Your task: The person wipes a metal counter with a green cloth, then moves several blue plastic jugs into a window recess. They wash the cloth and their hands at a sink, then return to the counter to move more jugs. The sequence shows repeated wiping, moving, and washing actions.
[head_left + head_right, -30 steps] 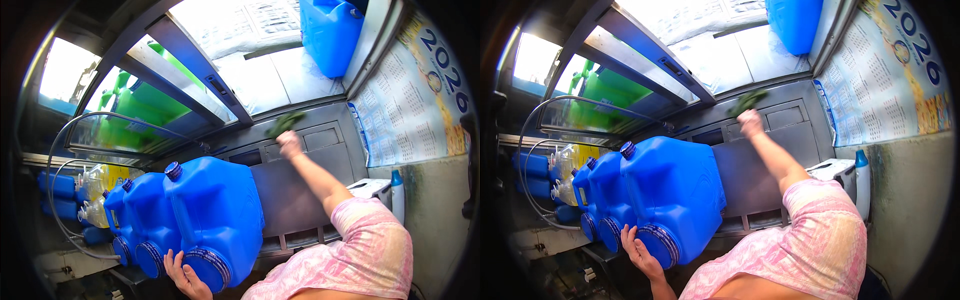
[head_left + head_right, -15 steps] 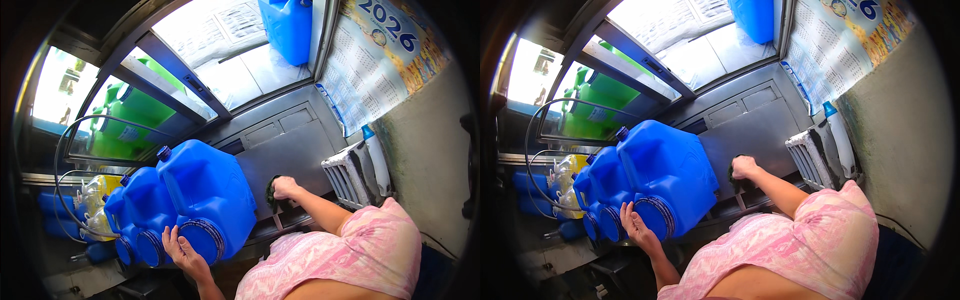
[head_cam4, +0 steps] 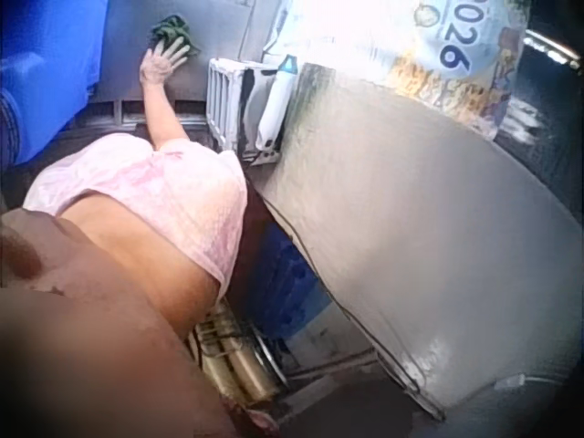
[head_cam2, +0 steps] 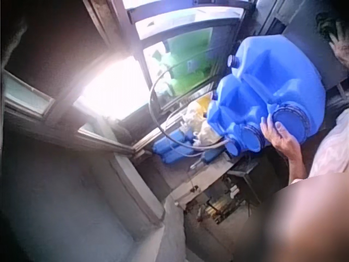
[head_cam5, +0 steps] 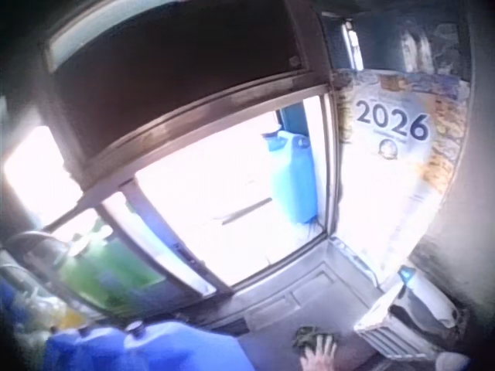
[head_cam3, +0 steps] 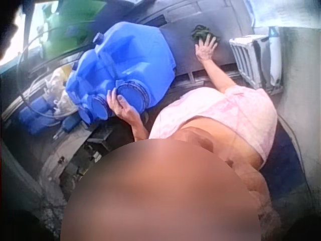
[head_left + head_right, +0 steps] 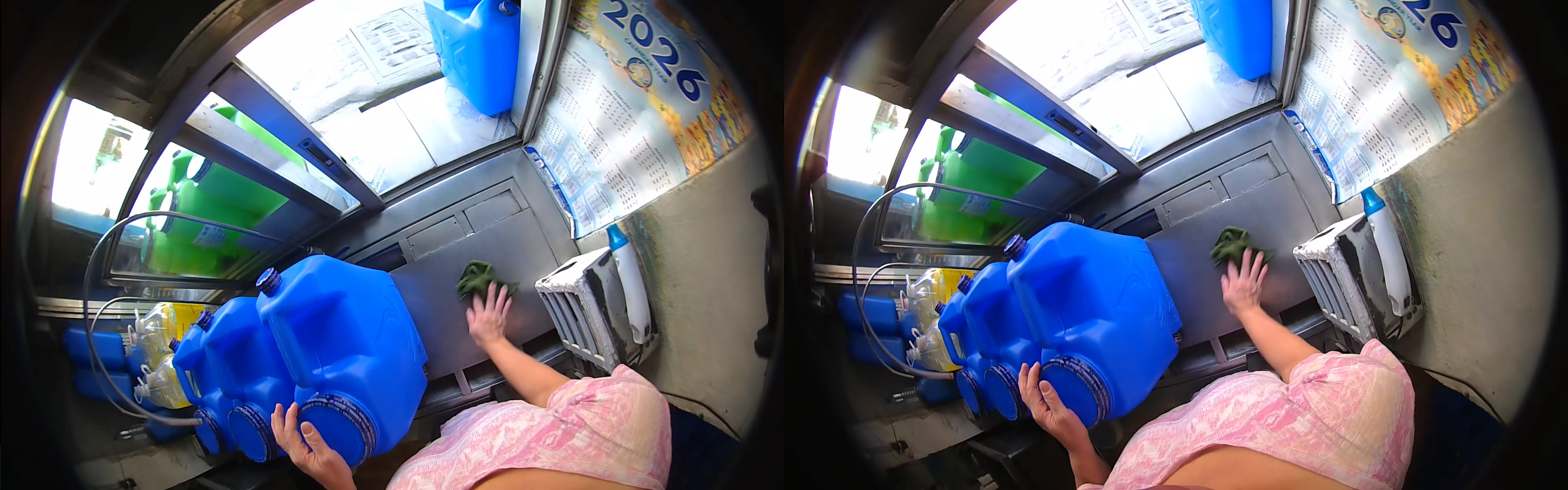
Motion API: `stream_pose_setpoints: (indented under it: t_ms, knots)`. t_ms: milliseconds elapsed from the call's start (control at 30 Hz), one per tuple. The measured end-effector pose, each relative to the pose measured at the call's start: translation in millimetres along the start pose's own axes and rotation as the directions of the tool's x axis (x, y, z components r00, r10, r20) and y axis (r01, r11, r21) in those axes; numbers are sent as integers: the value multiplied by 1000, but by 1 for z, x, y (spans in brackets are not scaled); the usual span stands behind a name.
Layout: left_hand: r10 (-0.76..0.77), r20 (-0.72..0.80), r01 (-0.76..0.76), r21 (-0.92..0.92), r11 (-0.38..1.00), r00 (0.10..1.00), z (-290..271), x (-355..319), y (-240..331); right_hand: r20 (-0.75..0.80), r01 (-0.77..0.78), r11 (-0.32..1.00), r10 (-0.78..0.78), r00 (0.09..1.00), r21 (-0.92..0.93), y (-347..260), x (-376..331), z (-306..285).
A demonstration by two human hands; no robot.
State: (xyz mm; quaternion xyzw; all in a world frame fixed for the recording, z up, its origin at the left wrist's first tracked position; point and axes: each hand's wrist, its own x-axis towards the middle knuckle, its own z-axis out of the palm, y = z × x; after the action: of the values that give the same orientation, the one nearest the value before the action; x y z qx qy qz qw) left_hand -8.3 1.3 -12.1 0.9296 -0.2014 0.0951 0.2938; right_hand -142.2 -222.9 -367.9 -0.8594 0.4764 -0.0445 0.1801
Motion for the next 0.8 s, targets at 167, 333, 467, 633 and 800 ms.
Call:
stream_pose_setpoints:
  t_ms: [167,333,467,633,800]
  knots:
    - [-97,18,97,24,995,995,2,5,12,-470,-559,828,475,744,-49,50,167,4]
    - [0,27,-4,123,992,1000,2,14,26,-340,-526,849,478,810,-58,114,335,-12]
    - [-42,28,39,109,993,999,6,18,29,-167,-187,976,168,972,-107,110,411,-21]
    - [13,22,-16,145,989,1000,8,18,27,-340,205,967,-246,907,-153,-9,371,36]
    - [-93,16,91,73,993,996,5,11,20,-278,660,676,-599,751,327,-92,223,84]
